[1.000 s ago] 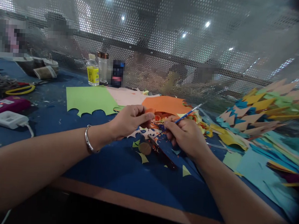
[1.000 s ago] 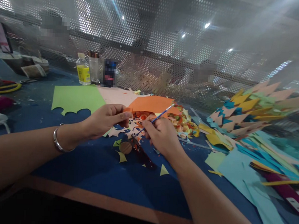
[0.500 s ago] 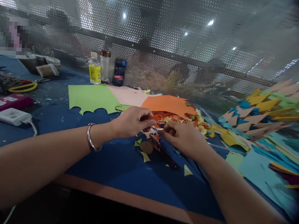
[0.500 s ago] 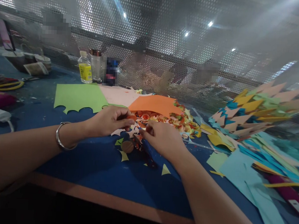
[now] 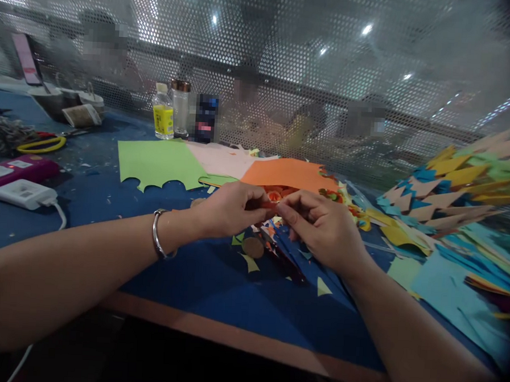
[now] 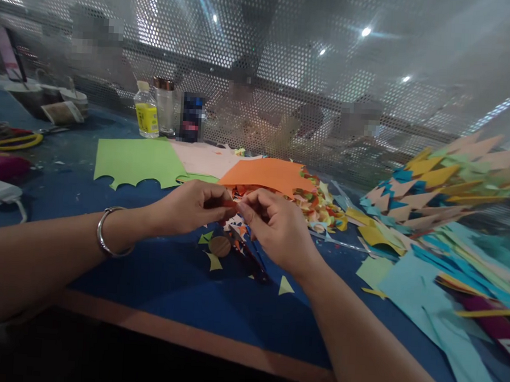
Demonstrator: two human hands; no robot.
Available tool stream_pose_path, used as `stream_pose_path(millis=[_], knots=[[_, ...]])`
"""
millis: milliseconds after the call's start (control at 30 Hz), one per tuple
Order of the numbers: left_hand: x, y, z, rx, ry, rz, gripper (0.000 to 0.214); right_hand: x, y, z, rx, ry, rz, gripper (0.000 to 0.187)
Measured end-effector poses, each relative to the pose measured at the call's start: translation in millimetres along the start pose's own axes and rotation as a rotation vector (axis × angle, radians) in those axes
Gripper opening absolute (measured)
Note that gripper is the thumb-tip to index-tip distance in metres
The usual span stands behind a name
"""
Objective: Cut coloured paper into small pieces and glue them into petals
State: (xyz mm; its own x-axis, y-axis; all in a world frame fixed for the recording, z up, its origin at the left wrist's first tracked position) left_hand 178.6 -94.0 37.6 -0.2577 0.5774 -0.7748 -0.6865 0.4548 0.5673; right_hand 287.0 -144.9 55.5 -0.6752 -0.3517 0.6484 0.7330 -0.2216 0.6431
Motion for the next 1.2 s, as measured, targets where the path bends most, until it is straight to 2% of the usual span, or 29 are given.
stream_pose_path(millis=[133,300,433,633,800,900,1100,1200], knots=[[2,-2.1,1,0.063,-0.002,-0.05,0.024,-3,-3,1,0.038,-0.027,0.022,0.029],[-5,5.1,-1,-0.011,-0.066,0.021,0.024,-6,-5,3,0.086,-0.058,0.078,0.03],[-2,5.5,0,-0.025,-0.05,0.019,0.024,-5,-5,3,0.085,-0.066,0.105,0.031],[8,1.9,2,0.035,0.028,-0.094,0.022,-5,-7,3,0.094,-0.069,0.116,0.027],[8,-3.8,1,0.12,0.067,-0.134,0.02,-6,-8,3,0.111,-0.059,0.092,0.026],[3,-3.5,1,0.124,0.025,-0.095,0.016,-6,-9,3,0.119,-0.068,0.102,0.026],[-14,3.9,-2,0.124,-0.175,-0.075,0.019,1,-10,0,0.139,-0.066,0.149,0.027],[-14,4.6,-3,0.154,-0.198,-0.111,0.02,6,-9,0,0.148,-0.047,0.15,0.026]])
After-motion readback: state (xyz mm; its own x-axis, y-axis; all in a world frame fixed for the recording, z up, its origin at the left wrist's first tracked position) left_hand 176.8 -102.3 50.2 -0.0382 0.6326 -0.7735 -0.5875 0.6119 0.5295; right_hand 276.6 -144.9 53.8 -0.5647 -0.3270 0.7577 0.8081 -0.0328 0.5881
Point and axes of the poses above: each hand's wrist, its own z-axis towards the middle knuckle, its own y-axis out of the back of the hand, x = y × z, the point moved 9 cm from there along z, towards the middle knuckle, and after that the axes turned 1 degree about -z, right-handed, at the moved point
